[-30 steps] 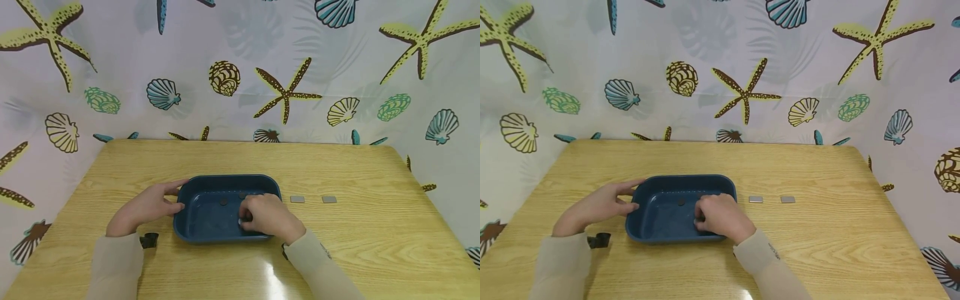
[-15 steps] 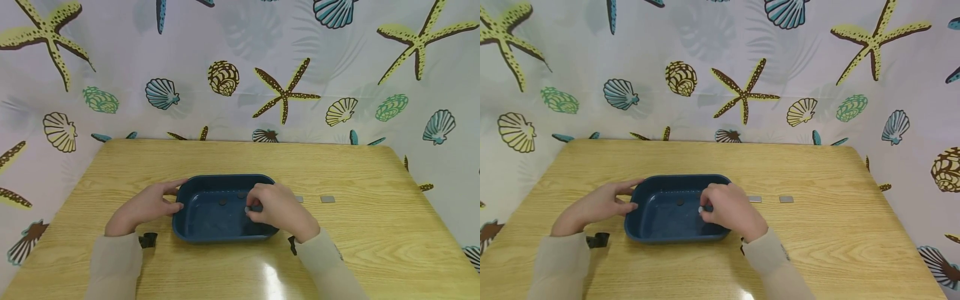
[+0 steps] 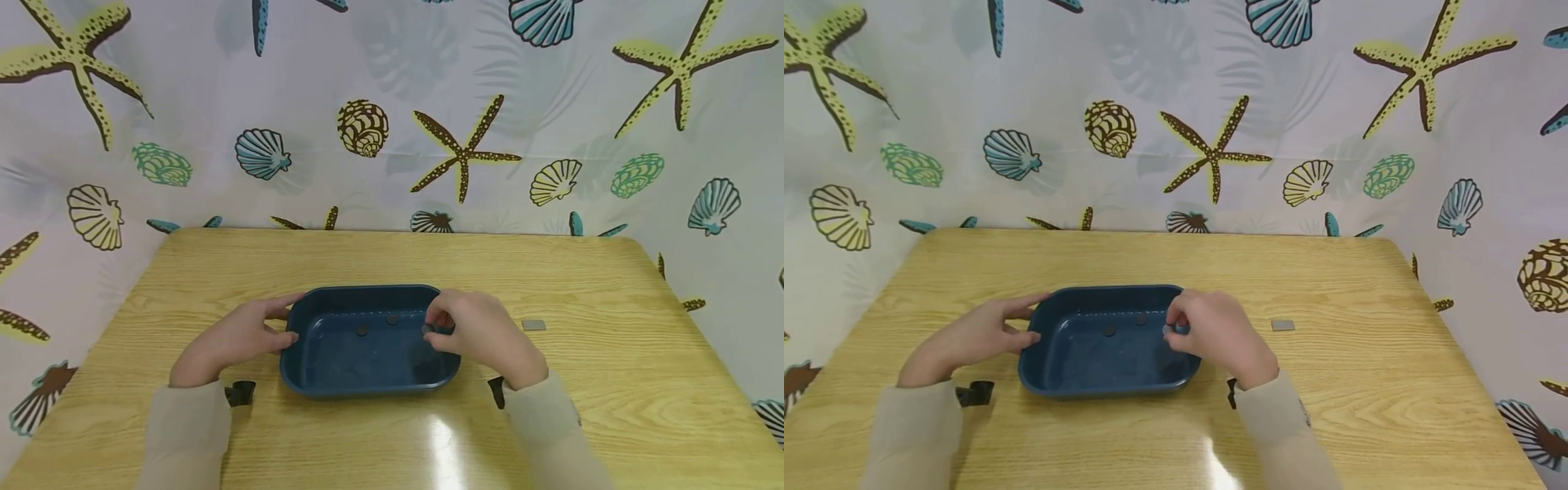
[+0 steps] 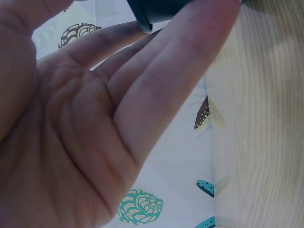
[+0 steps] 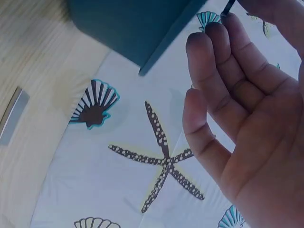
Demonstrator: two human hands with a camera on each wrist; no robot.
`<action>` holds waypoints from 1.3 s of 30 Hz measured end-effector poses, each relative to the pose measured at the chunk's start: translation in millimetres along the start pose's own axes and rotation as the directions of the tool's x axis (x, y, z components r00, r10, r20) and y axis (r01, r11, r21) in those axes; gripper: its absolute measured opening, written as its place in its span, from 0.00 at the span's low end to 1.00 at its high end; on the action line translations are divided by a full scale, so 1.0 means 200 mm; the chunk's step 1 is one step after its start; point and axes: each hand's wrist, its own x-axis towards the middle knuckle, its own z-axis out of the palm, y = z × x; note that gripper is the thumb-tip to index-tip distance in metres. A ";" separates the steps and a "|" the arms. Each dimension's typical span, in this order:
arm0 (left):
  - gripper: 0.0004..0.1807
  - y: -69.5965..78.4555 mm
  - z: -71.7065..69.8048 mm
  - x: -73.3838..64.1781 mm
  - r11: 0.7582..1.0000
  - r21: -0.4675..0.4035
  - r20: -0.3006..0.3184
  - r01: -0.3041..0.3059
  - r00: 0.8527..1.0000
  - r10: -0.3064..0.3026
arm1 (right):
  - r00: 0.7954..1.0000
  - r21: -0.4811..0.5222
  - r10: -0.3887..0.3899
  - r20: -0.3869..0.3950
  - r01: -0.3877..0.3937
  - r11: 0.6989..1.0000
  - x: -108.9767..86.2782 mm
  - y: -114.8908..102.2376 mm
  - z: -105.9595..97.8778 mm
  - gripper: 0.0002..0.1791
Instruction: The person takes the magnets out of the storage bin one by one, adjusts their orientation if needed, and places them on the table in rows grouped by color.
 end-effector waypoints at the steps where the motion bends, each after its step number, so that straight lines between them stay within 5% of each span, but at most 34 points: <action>1: 0.42 0.00 0.00 0.00 1.000 0.004 -0.001 -0.002 1.000 0.002 | 1.000 0.008 0.011 0.002 -0.011 1.000 -0.01 0.01 -0.01 0.09; 25: 0.42 -0.01 0.00 0.01 1.000 -0.014 0.006 0.002 1.000 -0.002 | 0.966 0.147 0.252 0.063 -0.259 0.955 -0.12 0.28 -0.13 0.07; 39: 0.42 0.00 0.00 0.00 1.000 -0.019 0.006 0.001 1.000 -0.001 | 0.914 0.178 0.329 0.236 -0.373 0.910 -0.12 0.39 -0.02 0.05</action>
